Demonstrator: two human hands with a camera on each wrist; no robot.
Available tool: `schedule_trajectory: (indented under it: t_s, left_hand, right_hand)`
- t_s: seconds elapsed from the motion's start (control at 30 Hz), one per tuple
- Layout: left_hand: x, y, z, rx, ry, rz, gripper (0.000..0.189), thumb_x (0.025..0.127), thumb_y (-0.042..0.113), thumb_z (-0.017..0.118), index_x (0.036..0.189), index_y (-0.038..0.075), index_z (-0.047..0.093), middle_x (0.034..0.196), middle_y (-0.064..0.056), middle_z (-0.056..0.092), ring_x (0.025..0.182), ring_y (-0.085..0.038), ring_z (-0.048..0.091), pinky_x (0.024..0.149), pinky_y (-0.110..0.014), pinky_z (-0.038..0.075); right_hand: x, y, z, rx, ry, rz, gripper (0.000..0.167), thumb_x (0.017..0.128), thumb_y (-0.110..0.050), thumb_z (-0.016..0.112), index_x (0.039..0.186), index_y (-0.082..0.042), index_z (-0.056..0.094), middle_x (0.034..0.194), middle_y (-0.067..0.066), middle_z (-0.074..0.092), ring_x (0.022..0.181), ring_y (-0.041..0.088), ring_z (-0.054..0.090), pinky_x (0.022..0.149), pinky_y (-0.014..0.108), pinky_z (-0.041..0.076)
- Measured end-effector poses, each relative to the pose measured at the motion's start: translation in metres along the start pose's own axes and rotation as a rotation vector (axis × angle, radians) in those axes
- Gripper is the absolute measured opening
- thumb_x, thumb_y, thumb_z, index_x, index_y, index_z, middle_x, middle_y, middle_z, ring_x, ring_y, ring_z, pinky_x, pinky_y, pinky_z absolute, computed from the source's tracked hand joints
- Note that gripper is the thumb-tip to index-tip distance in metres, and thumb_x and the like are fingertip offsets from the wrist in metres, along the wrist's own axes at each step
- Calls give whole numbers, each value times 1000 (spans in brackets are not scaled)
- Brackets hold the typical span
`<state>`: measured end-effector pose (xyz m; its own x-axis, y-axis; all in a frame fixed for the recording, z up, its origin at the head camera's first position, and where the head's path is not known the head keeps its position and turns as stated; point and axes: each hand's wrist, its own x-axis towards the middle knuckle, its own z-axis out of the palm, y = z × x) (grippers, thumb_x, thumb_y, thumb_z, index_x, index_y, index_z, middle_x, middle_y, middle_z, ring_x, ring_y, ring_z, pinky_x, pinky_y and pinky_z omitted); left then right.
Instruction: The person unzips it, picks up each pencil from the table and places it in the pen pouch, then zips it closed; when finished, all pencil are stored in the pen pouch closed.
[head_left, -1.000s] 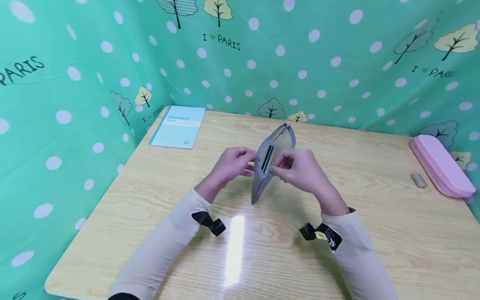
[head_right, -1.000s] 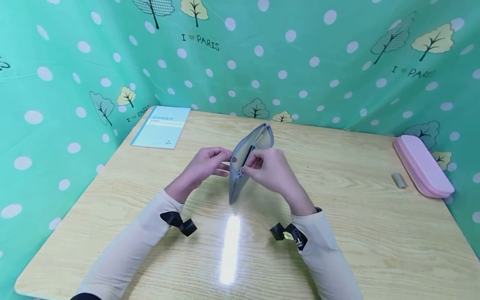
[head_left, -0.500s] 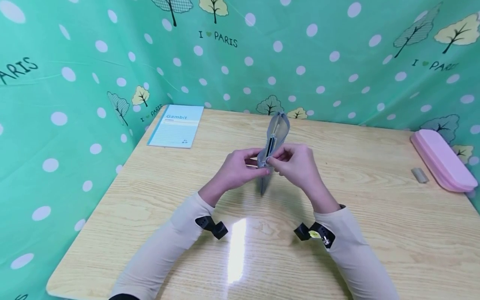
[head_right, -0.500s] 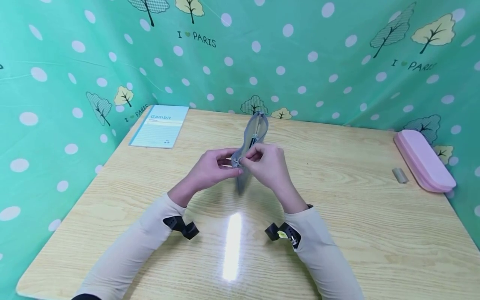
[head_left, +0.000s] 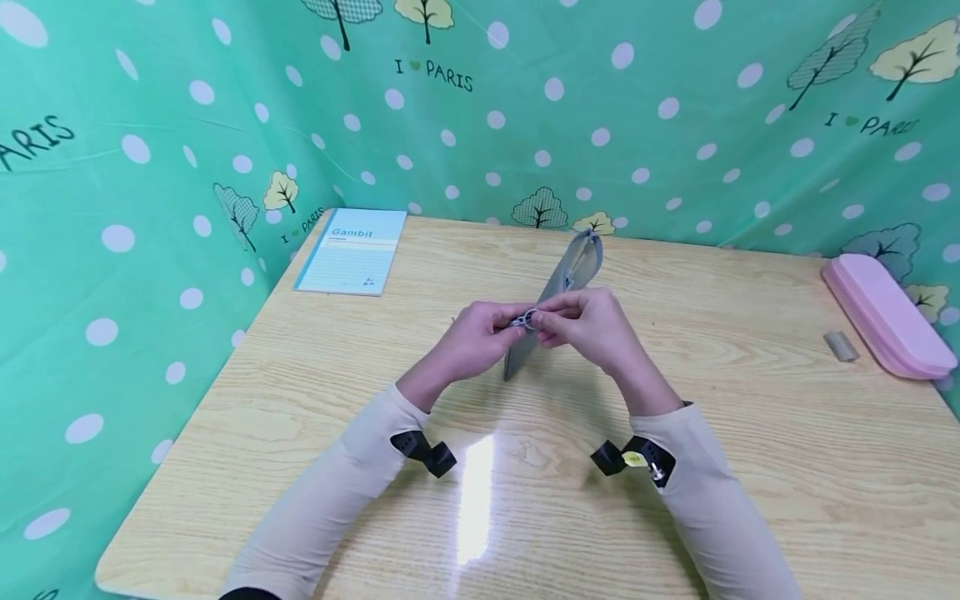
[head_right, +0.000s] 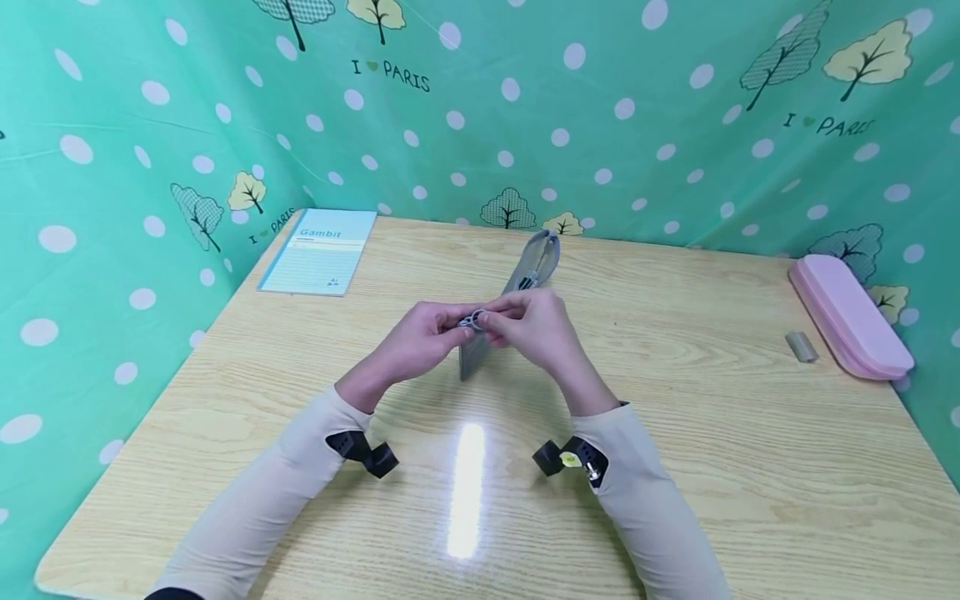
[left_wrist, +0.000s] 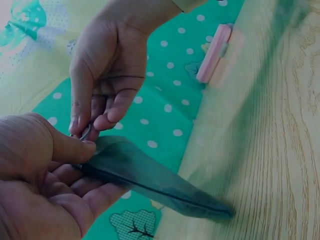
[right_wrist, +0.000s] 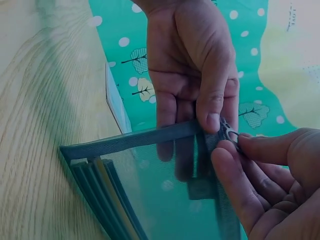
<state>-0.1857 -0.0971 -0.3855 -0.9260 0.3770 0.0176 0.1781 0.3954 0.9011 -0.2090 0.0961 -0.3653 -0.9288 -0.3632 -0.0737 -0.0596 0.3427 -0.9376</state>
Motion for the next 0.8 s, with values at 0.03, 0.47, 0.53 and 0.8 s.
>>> schedule_trajectory:
  t_s: [0.03,0.47,0.53,0.8]
  left_hand:
    - [0,1,0,-9,-5,-4,40,103,3,56,144,2,58,122,-16,72,48,-7,33,44,-18,28]
    - [3,2,-11,-144,-22,-28,39,105,1,53,143,-4,57,124,-21,72,87,-17,69,71,-23,55]
    - [4,0,-14,-190,-19,-38,38,105,0,51,143,-6,56,125,-23,71,102,-27,73,86,-27,61]
    - [7,-14,-31,-342,-6,-100,39,106,-5,45,144,-11,52,129,-32,65,116,-47,65,99,-34,60]
  right_hand:
    - [1,0,-1,21,3,7,22,97,3,66,113,18,69,97,27,76,72,11,73,72,28,66]
    - [0,-6,-24,6,100,80,23,98,1,66,114,18,68,95,21,77,70,10,73,73,29,66]
    - [0,-5,-30,3,125,94,24,99,0,66,115,17,68,97,19,77,70,9,72,75,30,66]
    - [6,7,-53,78,170,104,30,100,1,63,121,22,62,80,-3,74,67,3,71,72,23,65]
